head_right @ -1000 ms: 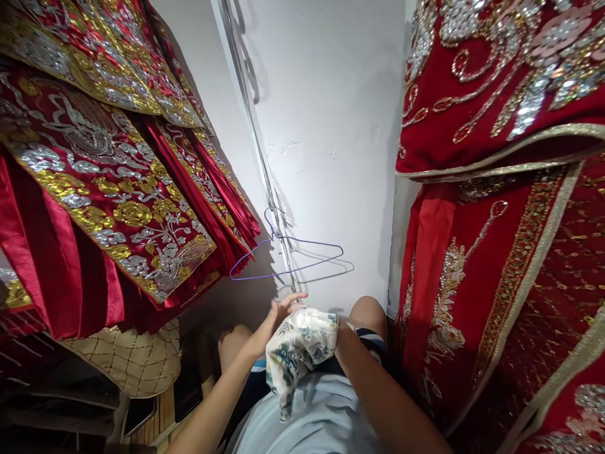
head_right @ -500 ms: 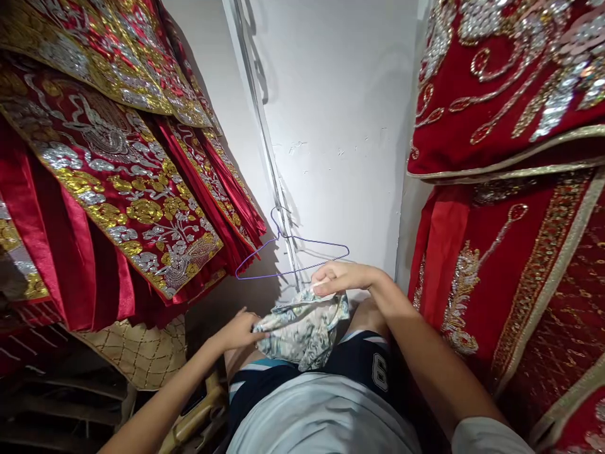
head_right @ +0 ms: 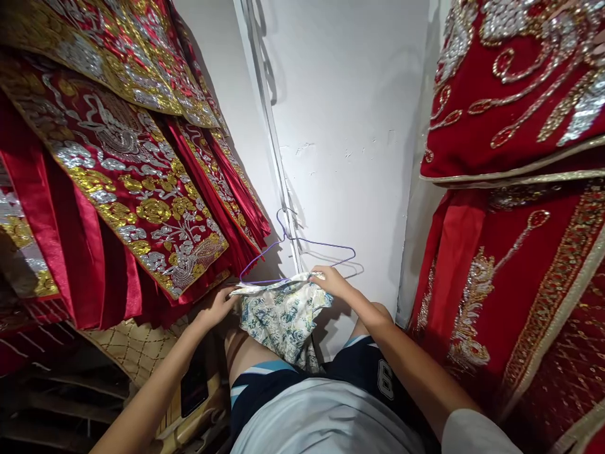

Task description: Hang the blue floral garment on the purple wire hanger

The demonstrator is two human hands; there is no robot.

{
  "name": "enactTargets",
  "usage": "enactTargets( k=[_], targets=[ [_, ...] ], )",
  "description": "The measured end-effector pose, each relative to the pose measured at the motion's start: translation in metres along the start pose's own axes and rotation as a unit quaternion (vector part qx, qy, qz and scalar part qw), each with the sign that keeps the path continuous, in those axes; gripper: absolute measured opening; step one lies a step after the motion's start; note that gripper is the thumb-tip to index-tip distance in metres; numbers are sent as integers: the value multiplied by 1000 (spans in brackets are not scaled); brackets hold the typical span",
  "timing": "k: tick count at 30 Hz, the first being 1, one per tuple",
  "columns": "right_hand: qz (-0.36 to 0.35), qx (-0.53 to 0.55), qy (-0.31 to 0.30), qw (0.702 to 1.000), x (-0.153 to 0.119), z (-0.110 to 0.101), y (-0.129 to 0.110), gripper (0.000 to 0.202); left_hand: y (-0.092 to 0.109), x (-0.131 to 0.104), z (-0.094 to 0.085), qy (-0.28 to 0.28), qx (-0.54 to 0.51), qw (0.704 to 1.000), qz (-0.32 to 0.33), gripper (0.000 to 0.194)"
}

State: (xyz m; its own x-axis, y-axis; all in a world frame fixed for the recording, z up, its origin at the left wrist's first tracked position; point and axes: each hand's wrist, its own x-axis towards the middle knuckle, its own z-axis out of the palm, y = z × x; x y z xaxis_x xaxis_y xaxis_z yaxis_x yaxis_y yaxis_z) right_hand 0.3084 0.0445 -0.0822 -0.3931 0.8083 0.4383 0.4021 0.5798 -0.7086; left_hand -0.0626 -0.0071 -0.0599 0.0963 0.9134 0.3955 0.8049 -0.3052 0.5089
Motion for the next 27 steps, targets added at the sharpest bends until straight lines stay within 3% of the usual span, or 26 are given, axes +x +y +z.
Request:
enactTargets(
  k=[3, 7, 9, 12, 15, 18, 21, 23, 25, 27],
  targets=[
    [-21, 34, -36, 999, -9, -15, 2, 30, 15, -1, 3, -22, 6, 999, 29, 26],
    [-12, 13, -95, 995, -17, -37, -22, 31, 55, -1, 2, 23, -7, 997, 79, 13],
    [22, -21, -118, 993, -21, -39, -36, 37, 78, 8, 2, 57, -35, 987, 144, 4],
    [41, -88, -120, 988, -31, -31, -47, 47, 106, 27, 7, 80, -93, 972, 201, 9],
    [9, -132, -39, 990, -44, -23, -43, 48, 117, 42, 16, 69, -135, 971, 185, 28],
    [-22, -123, 118, 985, -49, -27, -27, 52, 116, 45, 21, 59, -156, 974, 152, 30],
    [-30, -76, 322, 943, -45, -47, -11, 50, 115, 44, 18, 61, -170, 976, 123, 29],
    [-25, -56, 418, 906, -39, -65, -4, 51, 116, 45, 15, 55, -164, 978, 117, 31],
    [-24, -52, 445, 894, -32, -84, -3, 48, 118, 48, 11, 44, -153, 981, 115, 33],
    [-27, -38, 391, 919, -27, -99, -9, 35, 119, 51, 6, 41, -131, 983, 119, 30]
  ],
)
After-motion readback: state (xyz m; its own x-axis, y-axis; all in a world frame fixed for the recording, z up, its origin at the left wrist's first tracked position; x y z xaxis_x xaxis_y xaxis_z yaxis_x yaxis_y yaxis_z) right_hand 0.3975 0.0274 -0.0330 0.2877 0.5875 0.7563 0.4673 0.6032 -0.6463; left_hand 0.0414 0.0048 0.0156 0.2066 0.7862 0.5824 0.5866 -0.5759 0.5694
